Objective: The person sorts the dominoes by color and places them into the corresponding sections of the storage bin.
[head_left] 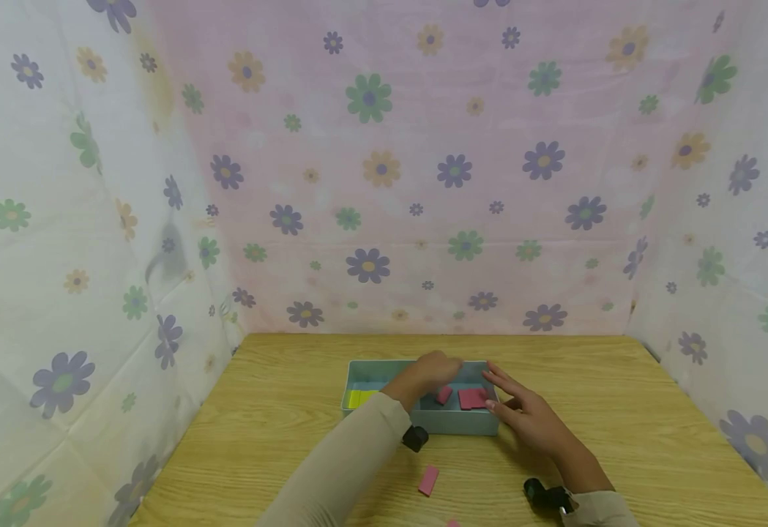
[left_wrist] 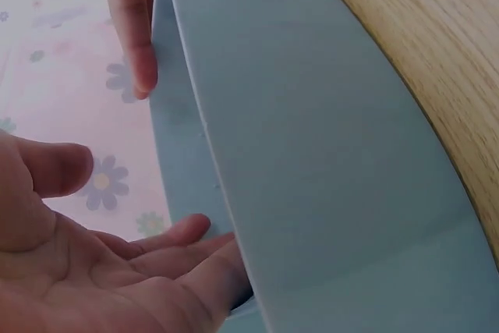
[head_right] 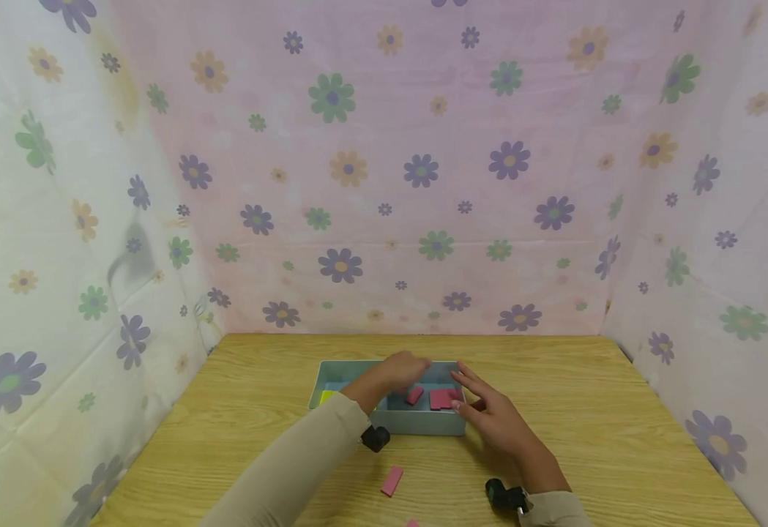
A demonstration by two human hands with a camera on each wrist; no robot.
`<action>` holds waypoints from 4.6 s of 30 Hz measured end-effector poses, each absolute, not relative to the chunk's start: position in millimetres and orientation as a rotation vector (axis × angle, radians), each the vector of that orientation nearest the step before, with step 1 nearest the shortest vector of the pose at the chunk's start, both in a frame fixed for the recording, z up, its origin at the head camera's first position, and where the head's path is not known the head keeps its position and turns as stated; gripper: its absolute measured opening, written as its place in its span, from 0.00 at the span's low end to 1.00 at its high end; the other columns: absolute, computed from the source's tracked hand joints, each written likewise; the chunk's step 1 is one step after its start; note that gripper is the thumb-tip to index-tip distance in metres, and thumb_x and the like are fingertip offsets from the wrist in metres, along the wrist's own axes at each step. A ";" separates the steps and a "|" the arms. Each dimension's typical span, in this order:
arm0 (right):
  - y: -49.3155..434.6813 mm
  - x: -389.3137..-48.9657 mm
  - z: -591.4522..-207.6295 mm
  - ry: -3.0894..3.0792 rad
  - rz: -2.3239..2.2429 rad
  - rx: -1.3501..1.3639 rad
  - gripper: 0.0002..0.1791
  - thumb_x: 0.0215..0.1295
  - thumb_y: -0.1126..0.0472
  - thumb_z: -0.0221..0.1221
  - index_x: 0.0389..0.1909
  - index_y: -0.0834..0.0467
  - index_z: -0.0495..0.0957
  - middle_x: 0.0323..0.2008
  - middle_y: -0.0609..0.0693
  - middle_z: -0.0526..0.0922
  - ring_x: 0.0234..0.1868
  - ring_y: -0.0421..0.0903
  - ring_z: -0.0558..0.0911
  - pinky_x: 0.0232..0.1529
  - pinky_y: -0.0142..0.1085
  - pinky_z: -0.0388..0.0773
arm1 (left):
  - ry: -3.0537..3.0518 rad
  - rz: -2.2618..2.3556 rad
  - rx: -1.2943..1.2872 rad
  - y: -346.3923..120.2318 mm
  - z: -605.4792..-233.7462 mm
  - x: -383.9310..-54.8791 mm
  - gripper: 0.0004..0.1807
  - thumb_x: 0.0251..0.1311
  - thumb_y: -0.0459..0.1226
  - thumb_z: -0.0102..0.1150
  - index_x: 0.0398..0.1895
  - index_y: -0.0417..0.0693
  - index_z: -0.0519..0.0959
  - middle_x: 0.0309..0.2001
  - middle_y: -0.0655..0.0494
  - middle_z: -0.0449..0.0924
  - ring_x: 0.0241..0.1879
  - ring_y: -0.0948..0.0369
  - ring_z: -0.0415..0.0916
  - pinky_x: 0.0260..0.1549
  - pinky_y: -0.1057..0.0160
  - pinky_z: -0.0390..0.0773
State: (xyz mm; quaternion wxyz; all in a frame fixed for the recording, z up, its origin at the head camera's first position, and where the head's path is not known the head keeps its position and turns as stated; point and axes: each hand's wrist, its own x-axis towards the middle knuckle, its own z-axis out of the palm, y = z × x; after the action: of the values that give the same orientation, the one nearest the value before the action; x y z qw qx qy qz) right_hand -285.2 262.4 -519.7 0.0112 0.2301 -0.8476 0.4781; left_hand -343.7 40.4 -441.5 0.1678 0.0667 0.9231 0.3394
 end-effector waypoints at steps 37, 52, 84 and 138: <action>263.9 -287.2 -520.3 -2.626 1.500 0.753 0.32 0.81 0.53 0.54 0.81 0.53 0.60 0.84 0.55 0.47 0.48 0.47 0.86 0.47 0.33 0.83 | 2.542 1.179 0.123 43.6 -436.6 -332.9 0.40 0.75 0.63 0.44 0.68 0.37 0.72 0.50 0.45 0.81 0.35 0.47 0.83 0.39 0.49 0.86; 260.4 -287.3 -519.8 -2.638 1.500 0.711 0.33 0.80 0.51 0.56 0.81 0.52 0.60 0.84 0.50 0.47 0.52 0.50 0.84 0.47 0.34 0.83 | 2.637 1.073 0.568 -13.7 -420.2 -271.9 0.29 0.66 0.58 0.65 0.58 0.46 0.76 0.39 0.58 0.84 0.34 0.63 0.81 0.35 0.58 0.84; 261.2 -284.8 -519.3 -2.606 1.449 0.774 0.32 0.81 0.55 0.55 0.80 0.58 0.59 0.83 0.53 0.47 0.53 0.48 0.85 0.47 0.33 0.83 | 2.754 0.631 0.502 -29.0 -493.5 -205.3 0.39 0.32 0.63 0.85 0.40 0.58 0.71 0.31 0.64 0.69 0.27 0.64 0.68 0.25 0.64 0.69; 261.8 -285.2 -519.3 -2.614 1.489 0.765 0.32 0.81 0.55 0.54 0.81 0.55 0.59 0.84 0.52 0.47 0.51 0.45 0.84 0.45 0.33 0.83 | 2.717 1.010 0.519 -35.9 -499.3 -231.9 0.15 0.37 0.42 0.88 0.16 0.57 0.84 0.19 0.70 0.78 0.25 0.68 0.70 0.22 0.67 0.72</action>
State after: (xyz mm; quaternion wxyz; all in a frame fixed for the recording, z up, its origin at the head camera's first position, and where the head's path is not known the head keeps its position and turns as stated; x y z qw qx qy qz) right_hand -285.2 261.8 -519.3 0.0189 0.2465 -0.8419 0.4796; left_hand -231.9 -35.9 -499.3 0.0982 0.1755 0.9182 0.3412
